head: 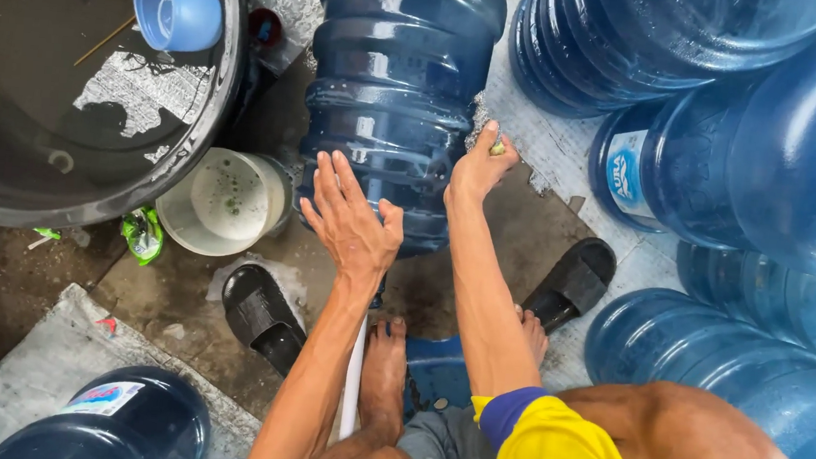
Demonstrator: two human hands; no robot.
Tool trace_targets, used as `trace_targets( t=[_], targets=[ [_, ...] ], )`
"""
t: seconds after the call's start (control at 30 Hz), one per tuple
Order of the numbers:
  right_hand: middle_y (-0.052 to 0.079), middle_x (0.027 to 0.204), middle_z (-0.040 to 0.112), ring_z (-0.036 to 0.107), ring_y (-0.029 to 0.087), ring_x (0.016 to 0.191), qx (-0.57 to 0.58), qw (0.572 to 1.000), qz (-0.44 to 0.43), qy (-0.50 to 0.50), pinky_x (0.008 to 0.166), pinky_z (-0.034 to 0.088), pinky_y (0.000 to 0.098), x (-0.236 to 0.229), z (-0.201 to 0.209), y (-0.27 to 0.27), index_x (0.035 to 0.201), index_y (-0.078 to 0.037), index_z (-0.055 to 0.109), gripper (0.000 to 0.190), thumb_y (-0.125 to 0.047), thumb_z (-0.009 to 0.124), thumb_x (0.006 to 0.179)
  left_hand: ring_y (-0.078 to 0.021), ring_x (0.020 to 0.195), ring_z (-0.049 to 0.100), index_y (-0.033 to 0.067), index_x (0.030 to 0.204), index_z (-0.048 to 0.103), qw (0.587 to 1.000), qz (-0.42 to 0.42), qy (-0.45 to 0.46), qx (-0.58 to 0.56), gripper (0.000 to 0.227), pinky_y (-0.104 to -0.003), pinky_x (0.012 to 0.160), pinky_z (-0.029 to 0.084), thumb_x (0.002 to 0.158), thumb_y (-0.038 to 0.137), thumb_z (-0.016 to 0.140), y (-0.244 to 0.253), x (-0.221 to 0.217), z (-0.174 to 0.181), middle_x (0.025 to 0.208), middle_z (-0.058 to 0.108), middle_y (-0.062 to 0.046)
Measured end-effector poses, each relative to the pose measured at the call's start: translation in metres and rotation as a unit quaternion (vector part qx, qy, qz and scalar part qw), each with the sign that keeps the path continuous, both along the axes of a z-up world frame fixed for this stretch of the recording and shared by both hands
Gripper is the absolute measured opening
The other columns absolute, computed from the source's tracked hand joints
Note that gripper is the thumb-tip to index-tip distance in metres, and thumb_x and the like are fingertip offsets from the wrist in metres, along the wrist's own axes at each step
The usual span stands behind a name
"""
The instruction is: The person scrubs the exterior of a large blue water jug with a yellow sponge and then rinses it with water from a white hose. The person rotates the jug to clean different sides and pours water from a blue cup over it.
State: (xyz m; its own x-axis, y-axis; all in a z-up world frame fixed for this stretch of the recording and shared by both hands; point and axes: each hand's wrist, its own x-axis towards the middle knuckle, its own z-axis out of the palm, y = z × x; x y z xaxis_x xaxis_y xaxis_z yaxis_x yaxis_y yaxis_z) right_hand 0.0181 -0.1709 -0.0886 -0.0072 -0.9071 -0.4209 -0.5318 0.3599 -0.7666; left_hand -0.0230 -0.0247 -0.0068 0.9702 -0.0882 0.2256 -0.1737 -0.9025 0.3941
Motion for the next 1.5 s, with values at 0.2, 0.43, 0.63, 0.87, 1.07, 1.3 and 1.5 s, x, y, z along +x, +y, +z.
trace_targets(
  t=[0.2, 0.43, 0.63, 0.87, 1.07, 1.3, 1.5],
  targets=[
    [0.019, 0.118, 0.053, 0.052, 0.031, 0.111, 0.044, 0.997, -0.016, -0.068, 0.095, 0.043, 0.0394, 0.003, 0.033, 0.009, 0.123, -0.013, 0.048, 0.056, -0.054, 0.058, 0.086, -0.0430, 0.124, 0.045, -0.0017, 0.143, 0.034, 1.000, 0.002, -0.001, -0.002, 0.087, -0.065, 0.097, 0.033, 0.064, 0.024, 0.060, 0.000, 0.001, 0.000, 0.143, 0.035, -0.024],
    [0.022, 0.116, 0.053, 0.053, 0.032, 0.109, 0.050, 0.992, -0.014, -0.115, 0.093, 0.045, 0.0420, 0.000, 0.041, 0.008, 0.121, -0.008, 0.048, 0.056, -0.051, 0.060, 0.086, -0.0431, 0.124, 0.045, -0.0008, 0.144, 0.034, 1.000, 0.009, -0.005, -0.008, 0.087, -0.065, 0.097, 0.033, 0.064, 0.023, 0.060, 0.000, 0.001, -0.001, 0.143, 0.036, -0.023],
    [0.022, 0.115, 0.051, 0.052, 0.029, 0.109, 0.050, 0.988, -0.020, -0.146, 0.092, 0.046, 0.0409, 0.000, 0.042, 0.008, 0.122, -0.004, 0.047, 0.058, -0.047, 0.062, 0.086, -0.0422, 0.125, 0.045, -0.0009, 0.143, 0.035, 1.000, 0.012, -0.015, -0.005, 0.086, -0.064, 0.098, 0.032, 0.065, 0.023, 0.059, 0.000, 0.001, -0.002, 0.144, 0.035, -0.023],
    [0.025, 0.123, 0.048, 0.051, 0.030, 0.115, 0.052, 0.981, -0.028, -0.185, 0.098, 0.047, 0.0394, -0.004, 0.035, 0.007, 0.126, -0.004, 0.045, 0.064, -0.047, 0.066, 0.084, -0.0420, 0.126, 0.045, -0.0024, 0.144, 0.032, 0.998, 0.013, -0.014, -0.065, 0.088, -0.063, 0.101, 0.030, 0.064, 0.020, 0.062, 0.004, -0.001, -0.005, 0.144, 0.035, -0.023],
    [0.025, 0.120, 0.048, 0.051, 0.031, 0.114, 0.045, 0.978, -0.016, -0.203, 0.097, 0.047, 0.0419, -0.006, 0.028, 0.004, 0.127, -0.001, 0.043, 0.066, -0.047, 0.066, 0.085, -0.0430, 0.127, 0.044, -0.0024, 0.143, 0.033, 0.996, 0.005, -0.017, -0.085, 0.084, -0.063, 0.103, 0.029, 0.069, 0.024, 0.062, 0.006, -0.002, -0.010, 0.145, 0.034, -0.025],
    [0.018, 0.112, 0.050, 0.050, 0.024, 0.106, 0.019, 0.977, -0.011, -0.212, 0.091, 0.049, 0.0373, -0.010, 0.017, 0.000, 0.121, -0.002, 0.048, 0.059, -0.045, 0.068, 0.085, -0.0439, 0.127, 0.044, -0.0021, 0.142, 0.034, 0.996, 0.004, -0.017, -0.091, 0.081, -0.062, 0.104, 0.028, 0.072, 0.026, 0.064, 0.006, -0.004, -0.011, 0.145, 0.034, -0.026],
    [0.021, 0.114, 0.049, 0.048, 0.025, 0.108, 0.000, 0.975, 0.000, -0.221, 0.095, 0.045, 0.0379, -0.009, 0.027, 0.008, 0.123, 0.001, 0.045, 0.061, -0.043, 0.067, 0.086, -0.0466, 0.131, 0.036, -0.0009, 0.140, 0.037, 0.974, -0.017, 0.007, -0.224, 0.085, -0.062, 0.107, 0.022, 0.076, 0.047, 0.069, 0.027, -0.007, -0.014, 0.143, 0.035, -0.026]
  ],
)
